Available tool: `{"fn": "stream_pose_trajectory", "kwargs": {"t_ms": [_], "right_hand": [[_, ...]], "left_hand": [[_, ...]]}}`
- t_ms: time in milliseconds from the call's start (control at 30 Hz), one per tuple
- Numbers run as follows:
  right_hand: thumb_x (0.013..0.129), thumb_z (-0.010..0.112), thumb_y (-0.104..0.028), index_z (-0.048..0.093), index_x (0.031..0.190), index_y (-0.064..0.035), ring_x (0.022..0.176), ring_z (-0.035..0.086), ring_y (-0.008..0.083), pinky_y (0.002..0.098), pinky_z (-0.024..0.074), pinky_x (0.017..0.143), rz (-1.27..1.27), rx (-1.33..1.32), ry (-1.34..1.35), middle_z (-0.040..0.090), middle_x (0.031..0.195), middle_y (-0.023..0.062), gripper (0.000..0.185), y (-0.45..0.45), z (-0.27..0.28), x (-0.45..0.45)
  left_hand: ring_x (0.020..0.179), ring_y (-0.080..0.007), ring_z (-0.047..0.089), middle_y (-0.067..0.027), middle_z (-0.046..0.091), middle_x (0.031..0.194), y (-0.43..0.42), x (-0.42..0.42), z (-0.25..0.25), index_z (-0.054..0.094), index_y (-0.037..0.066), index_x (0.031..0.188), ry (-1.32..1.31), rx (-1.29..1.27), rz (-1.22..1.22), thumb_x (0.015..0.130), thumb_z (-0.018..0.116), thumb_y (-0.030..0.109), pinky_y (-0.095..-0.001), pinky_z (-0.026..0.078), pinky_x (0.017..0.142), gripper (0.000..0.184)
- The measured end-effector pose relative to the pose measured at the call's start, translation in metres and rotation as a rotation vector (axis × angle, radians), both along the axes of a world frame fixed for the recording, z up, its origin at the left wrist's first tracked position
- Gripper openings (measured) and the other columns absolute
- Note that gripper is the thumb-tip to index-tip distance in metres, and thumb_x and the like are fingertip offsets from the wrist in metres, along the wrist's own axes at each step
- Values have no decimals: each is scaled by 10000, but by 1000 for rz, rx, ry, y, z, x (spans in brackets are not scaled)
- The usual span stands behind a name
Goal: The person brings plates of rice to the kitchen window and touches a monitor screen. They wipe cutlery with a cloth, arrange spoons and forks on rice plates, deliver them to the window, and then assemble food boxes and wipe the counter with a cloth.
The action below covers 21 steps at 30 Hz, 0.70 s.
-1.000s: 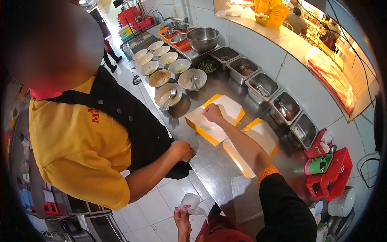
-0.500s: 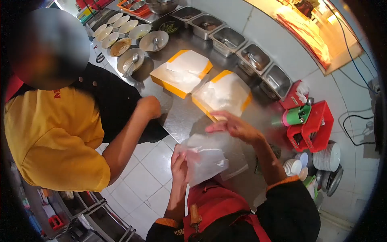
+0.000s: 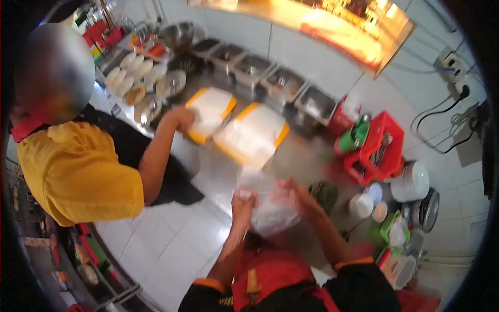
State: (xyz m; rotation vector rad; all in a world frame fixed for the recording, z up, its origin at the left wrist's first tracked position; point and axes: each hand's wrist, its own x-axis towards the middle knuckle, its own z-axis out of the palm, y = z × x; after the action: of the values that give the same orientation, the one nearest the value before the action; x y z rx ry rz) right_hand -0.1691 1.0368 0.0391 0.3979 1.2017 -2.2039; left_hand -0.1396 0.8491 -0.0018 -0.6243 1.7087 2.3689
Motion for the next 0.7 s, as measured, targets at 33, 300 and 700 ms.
{"fn": "stream_pose_trajectory", "kwargs": {"t_ms": [33,300,700], "right_hand": [[880,548,-388,525,1144,15,916,594,175,333,475,804,95,81,167,614,1006,92,483,8,-24,1],[764,685,-94,609,954,-14,772,550,87,245,447,671,230,839,451,623,836,16,220,22,-87,20],[736,688,-117,604,906,18,719,617,153,292,491,655,226,1160,581,653,786,105,232,19,-86,-5]], "left_hand": [[748,-143,587,-57,602,887,2,-5,-5,512,54,1079,53,-176,-60,830,614,77,-277,495,614,271],[574,-99,539,-28,590,695,15,-11,-78,550,34,847,86,-203,108,837,583,67,-246,442,504,48],[645,-136,591,-95,619,727,12,-8,-54,582,8,971,154,-699,170,771,605,30,-278,473,599,202]]}}
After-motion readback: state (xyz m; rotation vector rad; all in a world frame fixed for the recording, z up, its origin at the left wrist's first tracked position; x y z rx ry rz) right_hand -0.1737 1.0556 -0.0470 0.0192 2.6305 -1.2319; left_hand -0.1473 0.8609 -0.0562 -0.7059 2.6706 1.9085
